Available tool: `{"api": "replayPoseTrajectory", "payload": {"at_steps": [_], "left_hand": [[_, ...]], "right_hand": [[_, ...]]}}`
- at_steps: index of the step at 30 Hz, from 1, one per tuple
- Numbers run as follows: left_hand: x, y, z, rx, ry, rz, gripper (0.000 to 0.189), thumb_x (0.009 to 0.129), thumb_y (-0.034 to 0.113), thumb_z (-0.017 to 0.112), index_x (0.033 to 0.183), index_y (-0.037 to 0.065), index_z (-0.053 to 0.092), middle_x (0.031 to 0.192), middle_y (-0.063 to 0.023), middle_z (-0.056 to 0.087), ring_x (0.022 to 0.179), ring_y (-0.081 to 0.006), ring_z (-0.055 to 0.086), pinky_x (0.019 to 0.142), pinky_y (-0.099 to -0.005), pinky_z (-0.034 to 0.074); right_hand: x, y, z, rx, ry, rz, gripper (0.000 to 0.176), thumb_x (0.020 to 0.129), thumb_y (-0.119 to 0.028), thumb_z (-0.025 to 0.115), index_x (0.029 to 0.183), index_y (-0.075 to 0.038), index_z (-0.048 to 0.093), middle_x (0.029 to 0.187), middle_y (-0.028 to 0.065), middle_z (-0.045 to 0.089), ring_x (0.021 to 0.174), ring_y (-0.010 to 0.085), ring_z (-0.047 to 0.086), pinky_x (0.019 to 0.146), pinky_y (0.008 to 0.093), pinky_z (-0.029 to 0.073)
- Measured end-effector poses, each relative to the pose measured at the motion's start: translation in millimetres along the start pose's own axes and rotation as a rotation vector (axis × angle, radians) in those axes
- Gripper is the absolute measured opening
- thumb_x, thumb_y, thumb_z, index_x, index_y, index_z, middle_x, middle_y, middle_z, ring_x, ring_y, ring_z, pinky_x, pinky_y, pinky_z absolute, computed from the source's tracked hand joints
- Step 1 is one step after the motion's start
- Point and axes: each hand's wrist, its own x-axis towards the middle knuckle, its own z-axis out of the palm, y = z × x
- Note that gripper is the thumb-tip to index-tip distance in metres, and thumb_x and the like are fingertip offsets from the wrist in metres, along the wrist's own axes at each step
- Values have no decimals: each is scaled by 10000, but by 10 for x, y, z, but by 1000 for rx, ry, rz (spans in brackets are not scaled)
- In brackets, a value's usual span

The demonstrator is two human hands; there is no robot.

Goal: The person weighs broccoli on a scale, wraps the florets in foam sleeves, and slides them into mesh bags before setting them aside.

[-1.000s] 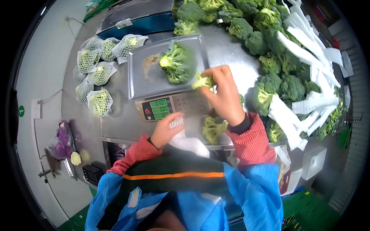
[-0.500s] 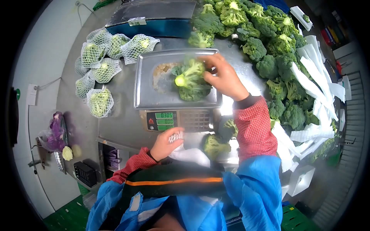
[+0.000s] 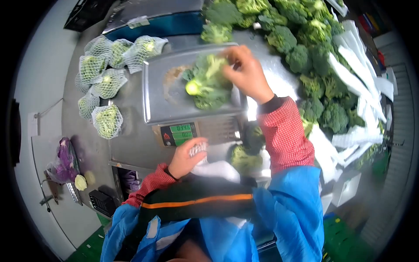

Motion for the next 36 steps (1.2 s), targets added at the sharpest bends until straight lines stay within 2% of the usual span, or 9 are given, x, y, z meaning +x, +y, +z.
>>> {"api": "replayPoseTrajectory", "payload": {"at_steps": [3, 13, 15, 17, 19, 21, 29, 33, 36], "left_hand": [[13, -52, 10, -3, -40, 33, 379, 813, 24, 659, 1182, 26, 574, 1062, -77, 647, 977, -134, 602, 854, -267, 475], [65, -93, 290, 259, -328, 118, 339, 798, 93, 675, 1123, 47, 589, 972, -97, 600, 887, -223, 599, 791, -289, 465], [91, -54, 361, 315, -373, 125, 351, 800, 126, 673, 1135, 58, 590, 1008, -116, 590, 919, -268, 593, 806, -310, 466], [121, 16, 420, 372, -422, 117, 369, 811, 177, 665, 1157, 71, 593, 1096, -142, 588, 1001, -324, 587, 855, -344, 470], [158, 77, 483, 435, -423, 167, 377, 806, 176, 666, 1163, 81, 590, 1115, -140, 578, 1007, -331, 584, 851, -354, 474], [211, 116, 551, 476, -402, 242, 385, 792, 151, 677, 1158, 73, 587, 1120, -139, 574, 1008, -327, 585, 849, -355, 477], [629, 306, 811, 535, -330, 432, 420, 763, 65, 690, 1164, 30, 573, 1144, -144, 571, 1043, -324, 582, 869, -352, 477], [837, 253, 921, 583, -342, 456, 490, 756, 77, 692, 1220, 42, 539, 1218, -132, 544, 1073, -322, 575, 879, -358, 481], [992, 240, 990, 614, -369, 489, 611, 740, 110, 698, 1307, 68, 472, 1330, -121, 476, 1053, -325, 588, 882, -363, 494]], "right_hand": [[-308, -185, -238, 380, 111, 193, 205, 858, -13, 557, 1059, 10, 590, 997, 28, 615, 867, 92, 570, 796, 227, 460], [-2508, 115, -882, 293, 446, 629, 195, 826, -47, 503, 977, 17, 608, 916, 8, 609, 795, 76, 541, 703, 224, 431], [-2812, 264, -848, 34, 431, 658, 207, 813, -36, 522, 993, -1, 619, 878, 28, 603, 769, 96, 538, 677, 245, 437], [-3002, 269, -707, -680, 384, 572, 221, 785, -61, 621, 1006, -65, 628, 883, 136, 562, 774, 306, 578, 683, 373, 472], [-2944, 125, -603, -856, 433, 434, 239, 760, -78, 668, 995, -71, 622, 923, 147, 561, 833, 352, 568, 712, 417, 469], [-2909, 63, -484, -641, 438, 472, 260, 745, -78, 682, 998, -70, 620, 936, 137, 559, 889, 337, 560, 751, 407, 467], [-2564, 234, -254, -784, 171, 177, 381, 652, -109, 728, 1006, -100, 587, 861, 104, 498, 823, 282, 543, 667, 388, 441], [-2433, 329, -181, -869, 107, 76, 209, 661, -133, 675, 808, -80, 536, 804, 82, 528, 720, 265, 571, 605, 384, 465], [-2414, 456, -174, -774, 195, 50, 206, 637, -101, 665, 787, -64, 529, 727, 94, 542, 680, 274, 578, 563, 386, 470]]}}
